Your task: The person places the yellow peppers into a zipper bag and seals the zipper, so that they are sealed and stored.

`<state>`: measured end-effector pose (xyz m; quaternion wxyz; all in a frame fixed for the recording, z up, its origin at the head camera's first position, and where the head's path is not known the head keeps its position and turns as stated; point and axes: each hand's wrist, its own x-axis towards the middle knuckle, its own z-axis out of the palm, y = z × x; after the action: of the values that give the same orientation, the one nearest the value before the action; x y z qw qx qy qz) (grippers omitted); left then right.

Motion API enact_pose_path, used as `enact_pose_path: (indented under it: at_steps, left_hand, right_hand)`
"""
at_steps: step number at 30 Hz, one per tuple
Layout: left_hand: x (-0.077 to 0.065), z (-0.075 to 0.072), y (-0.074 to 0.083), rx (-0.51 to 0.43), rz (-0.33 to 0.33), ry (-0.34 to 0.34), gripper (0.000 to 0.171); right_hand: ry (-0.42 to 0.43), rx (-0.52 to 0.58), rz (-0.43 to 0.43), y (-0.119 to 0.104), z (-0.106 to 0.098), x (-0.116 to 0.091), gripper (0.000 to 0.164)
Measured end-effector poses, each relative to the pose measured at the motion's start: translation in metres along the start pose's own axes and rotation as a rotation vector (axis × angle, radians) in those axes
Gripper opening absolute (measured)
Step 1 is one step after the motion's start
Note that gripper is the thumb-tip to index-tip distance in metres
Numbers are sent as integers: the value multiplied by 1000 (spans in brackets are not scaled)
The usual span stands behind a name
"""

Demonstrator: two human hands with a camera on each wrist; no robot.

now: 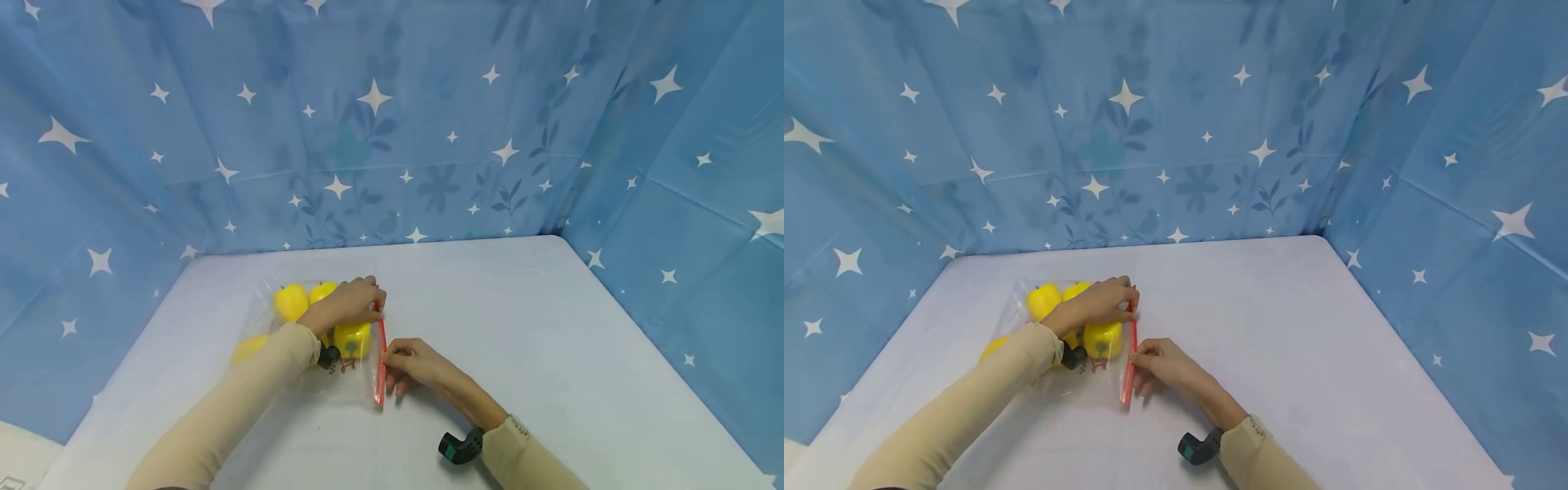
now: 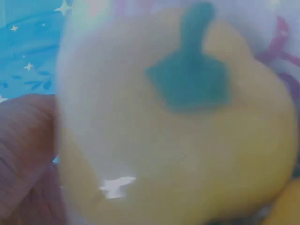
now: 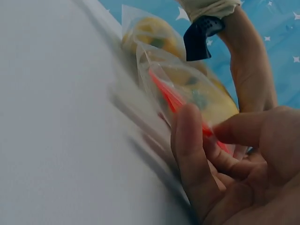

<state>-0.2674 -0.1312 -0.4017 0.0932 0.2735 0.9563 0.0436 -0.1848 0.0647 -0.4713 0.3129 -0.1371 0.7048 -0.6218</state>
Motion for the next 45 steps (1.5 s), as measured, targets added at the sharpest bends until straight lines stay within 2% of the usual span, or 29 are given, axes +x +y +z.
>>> enact_pose_path:
  at_steps: [4,9,13,17,21,25,31,35,45]
  left_hand:
    - [-4,3,6,5,6,25,5]
    - [-11,4,16,-7,119,39,8]
    - [-15,0,21,14,160,-23,12]
    - [-19,2,23,13,140,-104,12]
    - [-24,8,25,-1,127,-125,9]
    - [-26,12,26,-27,139,-98,16]
    - [-23,14,24,-79,152,-101,16]
    - [-23,15,25,-78,159,-81,18]
    - [-18,22,31,26,147,80,17]
  right_hand:
    - [-35,32,19,4,-2,1,19]
    - [-35,66,23,3,-4,0,21]
    - [-19,69,35,-1,-8,0,19]
    - [-33,41,45,0,-7,-1,18]
    - [-46,23,47,3,-4,-3,19]
    - [-28,22,39,6,-2,-3,19]
    - [11,30,39,6,0,-2,19]
    - [36,33,23,5,2,-2,18]
    - [65,0,-33,2,5,-3,18]
